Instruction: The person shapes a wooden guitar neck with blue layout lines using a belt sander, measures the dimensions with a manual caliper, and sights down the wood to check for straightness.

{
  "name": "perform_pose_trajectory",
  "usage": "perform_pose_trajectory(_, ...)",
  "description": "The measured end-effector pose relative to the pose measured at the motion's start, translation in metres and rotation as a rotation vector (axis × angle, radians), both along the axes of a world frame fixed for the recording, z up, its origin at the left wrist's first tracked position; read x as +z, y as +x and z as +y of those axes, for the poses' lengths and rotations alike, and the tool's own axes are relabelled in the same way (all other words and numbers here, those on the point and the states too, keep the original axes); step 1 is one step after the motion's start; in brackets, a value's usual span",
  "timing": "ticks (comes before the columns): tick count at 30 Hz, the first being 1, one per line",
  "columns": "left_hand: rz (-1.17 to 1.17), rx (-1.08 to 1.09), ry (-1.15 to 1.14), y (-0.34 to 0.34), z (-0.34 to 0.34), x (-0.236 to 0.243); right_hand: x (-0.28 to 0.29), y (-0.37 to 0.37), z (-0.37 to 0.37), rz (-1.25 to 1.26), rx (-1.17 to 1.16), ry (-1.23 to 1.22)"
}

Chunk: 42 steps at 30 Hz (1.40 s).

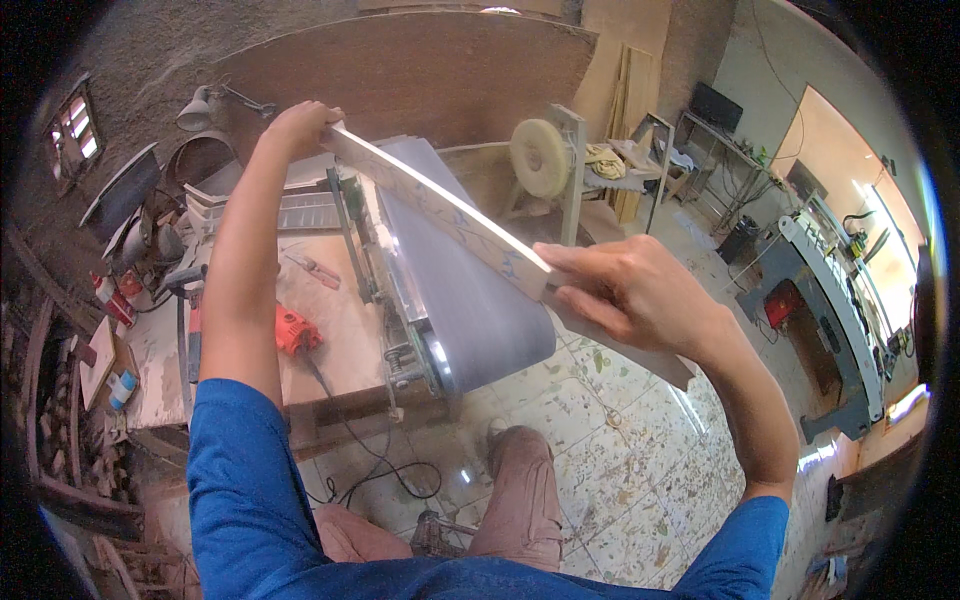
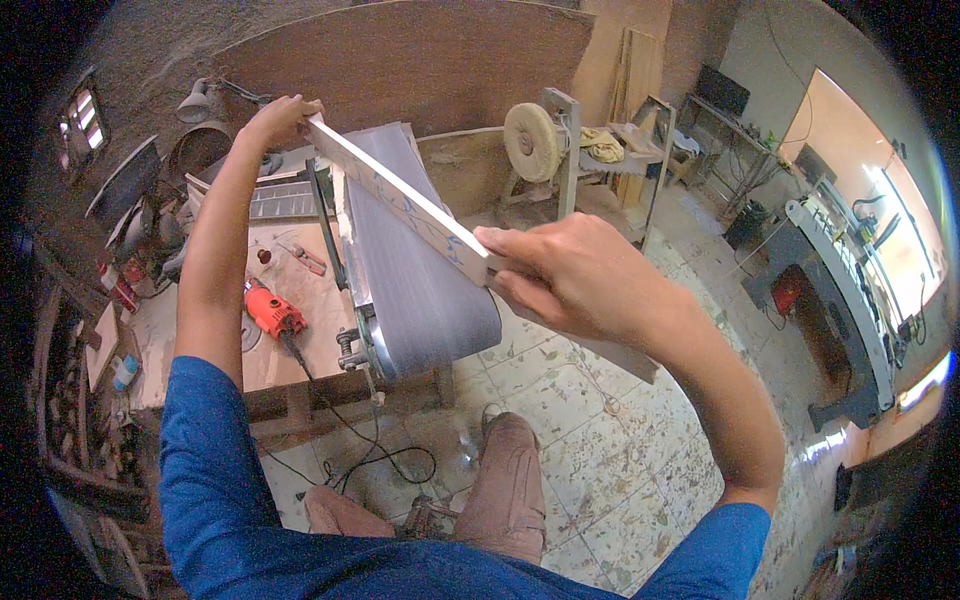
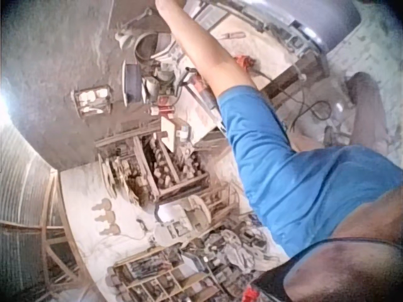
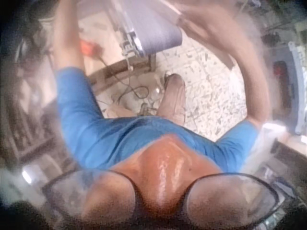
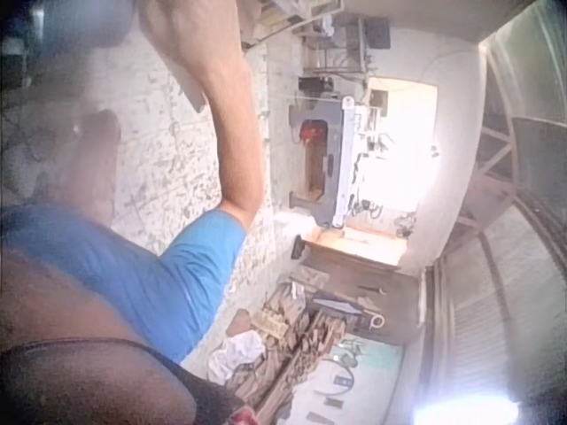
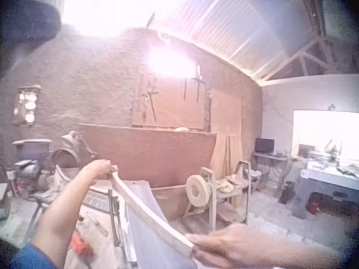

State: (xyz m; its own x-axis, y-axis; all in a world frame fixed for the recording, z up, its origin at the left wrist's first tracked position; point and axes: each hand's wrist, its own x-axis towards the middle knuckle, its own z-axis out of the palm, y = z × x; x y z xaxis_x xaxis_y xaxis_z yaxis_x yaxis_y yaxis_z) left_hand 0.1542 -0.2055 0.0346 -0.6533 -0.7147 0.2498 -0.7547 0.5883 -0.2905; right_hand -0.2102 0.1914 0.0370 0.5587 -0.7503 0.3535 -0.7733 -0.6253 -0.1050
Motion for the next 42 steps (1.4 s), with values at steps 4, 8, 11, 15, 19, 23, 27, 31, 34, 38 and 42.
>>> perform_pose_trajectory(4,0.017,0.023,0.077,-0.034,0.02,-0.001,0.006,-0.014,0.042,-0.03,-0.107,0.072)
perform_pose_trajectory(8,-0.039,-0.252,-0.037,-0.048,0.062,-0.001,0.011,-0.032,0.101,-0.004,-0.203,0.119)
perform_pose_trajectory(11,0.026,-0.291,0.119,-0.06,0.097,0.004,0.016,-0.04,0.14,0.022,-0.278,0.162)
perform_pose_trajectory(15,0.098,-0.362,0.203,-0.082,0.12,0.008,0.014,-0.052,0.188,-0.006,-0.313,0.153)
perform_pose_trajectory(19,0.064,-0.244,0.322,-0.097,0.149,0.021,0.018,-0.052,0.21,-0.009,-0.352,0.197)
perform_pose_trajectory(23,0.104,-0.246,0.309,-0.098,0.159,0.02,0.015,-0.057,0.223,-0.055,-0.324,0.169)
perform_pose_trajectory(27,0.132,-0.25,0.337,-0.102,0.167,0.02,0.016,-0.052,0.236,-0.067,-0.339,0.163)
perform_pose_trajectory(31,0.168,-0.256,0.351,-0.102,0.176,0.015,0.017,-0.036,0.254,-0.101,-0.408,0.148)
perform_pose_trajectory(34,0.219,-0.286,0.377,-0.099,0.186,0.011,0.002,-0.025,0.271,-0.104,-0.442,-0.034)
perform_pose_trajectory(38,0.622,-0.517,0.153,-0.072,0.21,-0.015,-0.028,-0.028,0.299,-0.239,-0.471,-0.091)
perform_pose_trajectory(42,1.781,-0.363,0.067,-0.007,0.257,-0.038,-0.068,-0.045,0.321,-0.662,-0.491,-0.017)
